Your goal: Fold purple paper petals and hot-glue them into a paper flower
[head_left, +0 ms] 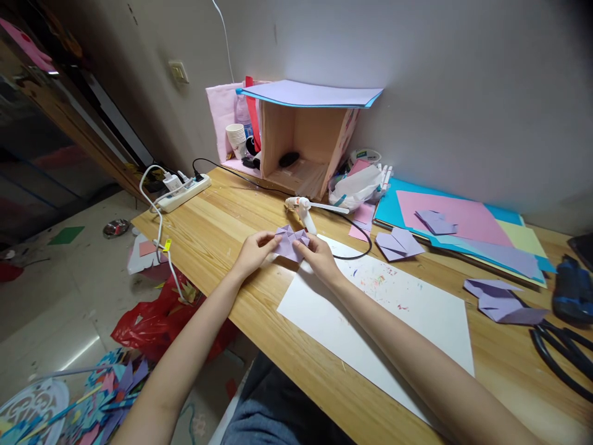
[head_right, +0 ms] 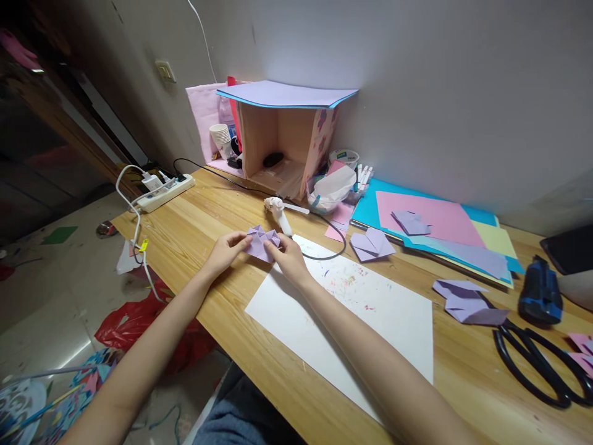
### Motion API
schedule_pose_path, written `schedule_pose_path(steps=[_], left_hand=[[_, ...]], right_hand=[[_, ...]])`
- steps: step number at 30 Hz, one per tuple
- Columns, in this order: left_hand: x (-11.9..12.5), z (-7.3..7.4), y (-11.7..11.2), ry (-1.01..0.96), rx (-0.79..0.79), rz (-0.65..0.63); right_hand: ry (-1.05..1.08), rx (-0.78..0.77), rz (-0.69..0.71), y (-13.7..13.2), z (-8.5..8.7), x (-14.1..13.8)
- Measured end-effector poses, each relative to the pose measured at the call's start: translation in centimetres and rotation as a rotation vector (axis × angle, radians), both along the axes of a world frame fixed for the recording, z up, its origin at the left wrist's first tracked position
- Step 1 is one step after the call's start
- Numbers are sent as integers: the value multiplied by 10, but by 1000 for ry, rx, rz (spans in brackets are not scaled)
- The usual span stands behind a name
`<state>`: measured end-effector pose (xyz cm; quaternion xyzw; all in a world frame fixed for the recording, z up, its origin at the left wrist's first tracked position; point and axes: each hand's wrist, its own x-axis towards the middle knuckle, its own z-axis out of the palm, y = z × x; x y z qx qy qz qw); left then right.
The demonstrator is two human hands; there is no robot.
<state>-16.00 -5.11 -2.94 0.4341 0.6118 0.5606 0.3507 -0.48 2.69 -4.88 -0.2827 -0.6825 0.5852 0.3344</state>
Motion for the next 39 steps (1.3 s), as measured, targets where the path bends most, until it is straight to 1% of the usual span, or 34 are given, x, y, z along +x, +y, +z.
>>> schedule_pose_path(steps=[3, 6, 8, 13, 17, 19, 22, 24, 26, 28, 31, 33, 35, 37, 39], left_hand=[[5, 1, -2, -7, -4, -32], [5, -1, -3, -9, -16, 4], [3, -2, -3, -10, -19, 17], [-1, -5, -1, -65, -1, 0], [-2, -5, 1, -124, 10, 17], [-5, -5, 0, -178, 19, 72], [-11, -4, -3, -250, 43, 245], [-15, -3, -5, -220, 56, 391], [-18, -2, -6, -129, 73, 514], [-19, -2, -6, -77, 91, 562], [-20, -4, -4, -154, 115, 509], [-21, -7, -3, -165, 142, 462], [-21, -8, -2, -89, 143, 421], [-19, -7, -2, -3, 105, 374], [-14, -4, -1, 22, 53, 278]], right_hand=[[6, 10, 26, -1, 2, 0], [-11, 31, 46, -3, 4, 1], [-28, 51, 29, -4, 5, 1], [-79, 96, -44, -3, 5, 1], [-85, 89, -74, -3, 5, 1], [-74, 74, -85, -2, 5, 2], [-72, 57, -90, -2, 5, 2], [-78, 57, -92, -2, 5, 2], [-81, 61, -96, -2, 5, 2], [-78, 63, -96, -2, 5, 2], [-74, 60, -95, -2, 5, 2], [-74, 53, -94, -2, 4, 2], [-69, 41, -91, -1, 4, 2], [-57, 34, -85, -1, 4, 2], [-43, 34, -71, -1, 4, 1]])
